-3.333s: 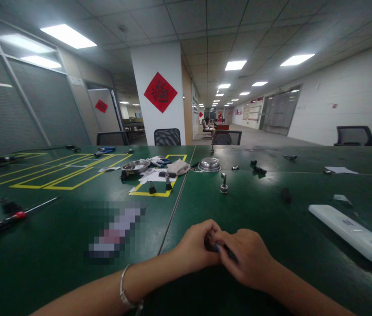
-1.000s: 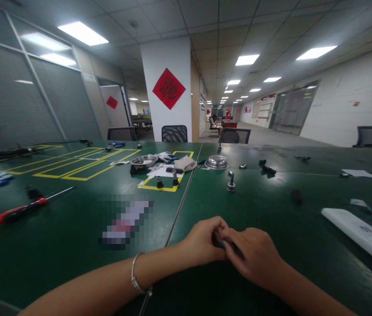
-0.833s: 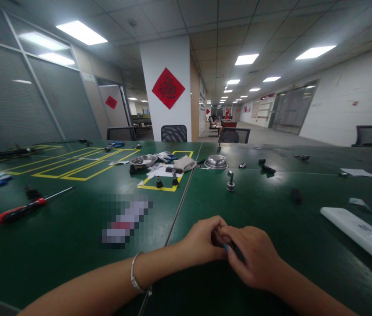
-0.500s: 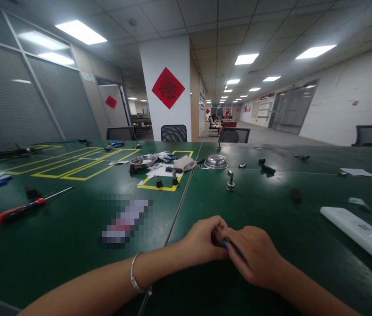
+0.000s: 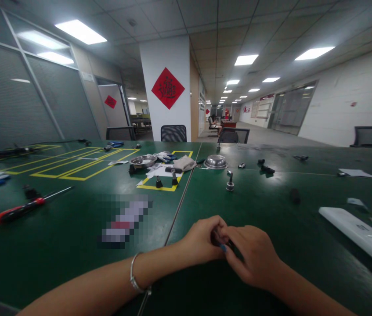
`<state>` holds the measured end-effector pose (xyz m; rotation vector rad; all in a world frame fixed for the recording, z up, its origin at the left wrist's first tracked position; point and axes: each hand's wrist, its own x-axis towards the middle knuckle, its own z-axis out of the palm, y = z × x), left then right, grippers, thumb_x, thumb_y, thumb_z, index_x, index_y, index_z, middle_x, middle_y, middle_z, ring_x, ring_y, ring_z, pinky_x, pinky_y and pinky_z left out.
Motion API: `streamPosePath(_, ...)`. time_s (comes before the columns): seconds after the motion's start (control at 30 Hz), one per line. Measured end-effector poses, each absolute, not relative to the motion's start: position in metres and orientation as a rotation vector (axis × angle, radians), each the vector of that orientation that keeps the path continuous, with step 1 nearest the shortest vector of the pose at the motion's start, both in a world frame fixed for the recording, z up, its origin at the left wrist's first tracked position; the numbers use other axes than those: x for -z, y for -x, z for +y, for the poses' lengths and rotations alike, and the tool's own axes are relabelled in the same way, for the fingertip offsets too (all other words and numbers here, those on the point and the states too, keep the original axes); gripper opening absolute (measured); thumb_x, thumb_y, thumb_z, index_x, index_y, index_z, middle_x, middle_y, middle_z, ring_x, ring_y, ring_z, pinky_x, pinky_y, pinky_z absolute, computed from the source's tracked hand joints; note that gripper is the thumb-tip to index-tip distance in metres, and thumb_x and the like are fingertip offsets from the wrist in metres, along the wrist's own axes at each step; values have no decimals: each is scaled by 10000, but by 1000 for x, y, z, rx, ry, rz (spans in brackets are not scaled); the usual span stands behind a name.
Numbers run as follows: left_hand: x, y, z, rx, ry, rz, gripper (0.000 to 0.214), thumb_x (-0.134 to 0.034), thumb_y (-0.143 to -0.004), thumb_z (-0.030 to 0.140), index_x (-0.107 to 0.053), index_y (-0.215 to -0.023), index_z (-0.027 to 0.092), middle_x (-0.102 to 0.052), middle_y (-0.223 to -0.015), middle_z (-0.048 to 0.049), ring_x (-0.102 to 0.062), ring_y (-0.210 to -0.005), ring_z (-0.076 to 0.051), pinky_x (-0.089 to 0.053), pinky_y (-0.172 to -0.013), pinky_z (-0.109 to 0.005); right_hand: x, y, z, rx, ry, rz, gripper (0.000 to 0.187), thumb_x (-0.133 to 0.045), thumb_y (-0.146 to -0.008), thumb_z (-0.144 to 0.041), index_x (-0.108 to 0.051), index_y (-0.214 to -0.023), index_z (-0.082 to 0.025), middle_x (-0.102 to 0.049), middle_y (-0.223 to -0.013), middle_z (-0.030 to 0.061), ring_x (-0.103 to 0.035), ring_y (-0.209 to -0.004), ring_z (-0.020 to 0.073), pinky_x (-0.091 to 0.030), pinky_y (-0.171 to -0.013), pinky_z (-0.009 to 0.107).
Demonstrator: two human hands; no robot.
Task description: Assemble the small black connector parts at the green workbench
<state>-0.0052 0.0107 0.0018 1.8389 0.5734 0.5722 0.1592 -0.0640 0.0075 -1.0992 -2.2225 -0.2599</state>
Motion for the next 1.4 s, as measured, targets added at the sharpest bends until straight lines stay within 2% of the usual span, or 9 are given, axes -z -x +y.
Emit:
streamPosePath(0.17,-3,6,10,-563,-1850,605,344,-764,-600,110,-542,-859,159,-598,-756,27,-561,-669,-124,-410,-575,-208,-11,-158,-65,271,1052,-2189,188,-397,-824,-176,-561,-915,-176,-595,-730,10,-508,-592,163,-281,-569,302)
streamPosePath(0.43,1,5,12,-560,-1882,605,338,-778,-610,143,-550,-860,155,-621,-781,13,-587,-700,-137,-403,-572,-207,-1,-160,-62,365,1096,-2171,157,-396,-893,-186,-551,-914,-196,-579,-637,-13,-487,-511,151,-247,-536,299)
streamPosePath(0.5,1,6,12,-563,-1886,606,327,-765,-613,128,-546,-855,155,-626,-794,10,-590,-703,-137,-411,-581,-211,-1,-161,-62,359,1111,-2166,157,-403,-890,-203,-530,-980,-187,-587,-653,-8,-499,-515,156,-261,-538,294)
streamPosePath(0.6,-1,6,11,-568,-1891,604,321,-748,-613,100,-545,-856,152,-629,-804,3,-594,-711,-140,-429,-603,-220,-5,-161,-63,327,1084,-2168,291,-399,-872,-219,-453,-1150,-156,-617,-716,10,-539,-551,164,-302,-553,287)
streamPosePath(0.7,-2,5,10,-570,-1890,603,331,-761,-612,114,-554,-868,150,-632,-796,-3,-600,-719,-148,-436,-610,-224,-9,-161,-64,332,1037,-2174,379,-393,-840,-200,-406,-1215,-143,-628,-749,18,-560,-569,168,-328,-559,289)
streamPosePath(0.97,-3,4,10,-586,-1874,590,318,-753,-594,99,-520,-799,167,-587,-738,34,-577,-673,-125,-438,-603,-221,-14,-161,-64,323,1018,-2185,273,-403,-844,-207,-493,-1096,-156,-612,-811,44,-552,-651,195,-347,-593,318)
streamPosePath(1.13,-4,5,8,-588,-1886,623,321,-748,-594,104,-529,-821,167,-579,-728,37,-555,-654,-125,-398,-569,-214,-14,-161,-63,287,992,-2234,247,-395,-828,-167,-500,-1052,-164,-598,-797,28,-517,-638,184,-318,-587,314)
streamPosePath(1.4,-5,6,9,-575,-1907,638,312,-738,-587,108,-558,-837,157,-579,-741,27,-527,-654,-128,-355,-537,-206,-11,-160,-63,289,978,-2232,219,-400,-869,-140,-520,-1047,-180,-625,-826,15,-515,-636,169,-299,-602,304)
